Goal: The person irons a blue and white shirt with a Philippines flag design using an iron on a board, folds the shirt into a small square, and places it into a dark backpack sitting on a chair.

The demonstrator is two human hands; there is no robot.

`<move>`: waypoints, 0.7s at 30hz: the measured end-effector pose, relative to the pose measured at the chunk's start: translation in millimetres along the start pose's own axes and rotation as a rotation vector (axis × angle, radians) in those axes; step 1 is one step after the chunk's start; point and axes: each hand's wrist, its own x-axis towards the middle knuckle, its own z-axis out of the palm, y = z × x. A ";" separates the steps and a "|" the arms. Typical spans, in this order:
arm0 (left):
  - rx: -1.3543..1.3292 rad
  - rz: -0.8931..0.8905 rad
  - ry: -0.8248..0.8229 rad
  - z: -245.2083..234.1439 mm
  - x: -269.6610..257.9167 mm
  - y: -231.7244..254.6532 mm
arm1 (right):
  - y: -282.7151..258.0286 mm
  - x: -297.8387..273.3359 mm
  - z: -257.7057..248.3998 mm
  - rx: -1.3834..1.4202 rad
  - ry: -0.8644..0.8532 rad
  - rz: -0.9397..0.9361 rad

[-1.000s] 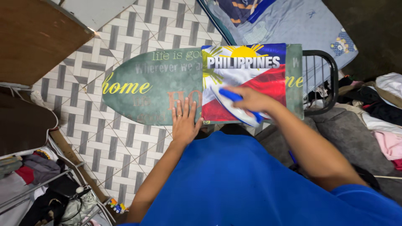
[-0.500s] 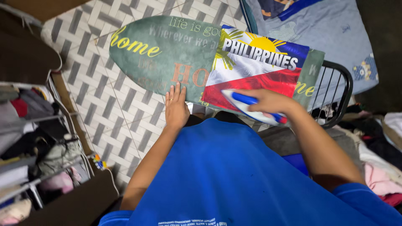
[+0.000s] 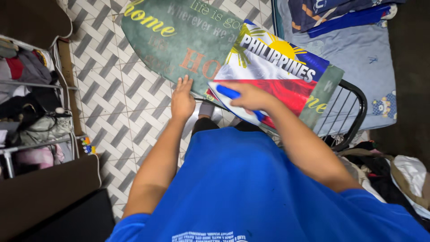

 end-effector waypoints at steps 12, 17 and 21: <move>-0.158 -0.059 0.092 2.4 -1.3 5.1 | 6.0 -24.6 -7.0 -0.062 -0.051 0.048; -0.143 -0.081 0.058 -2.7 -1.6 8.6 | -8.2 4.9 3.5 0.003 -0.040 0.020; -0.118 -0.056 0.058 -3.1 0.0 9.2 | 8.5 -17.1 -11.8 -0.168 -0.010 -0.123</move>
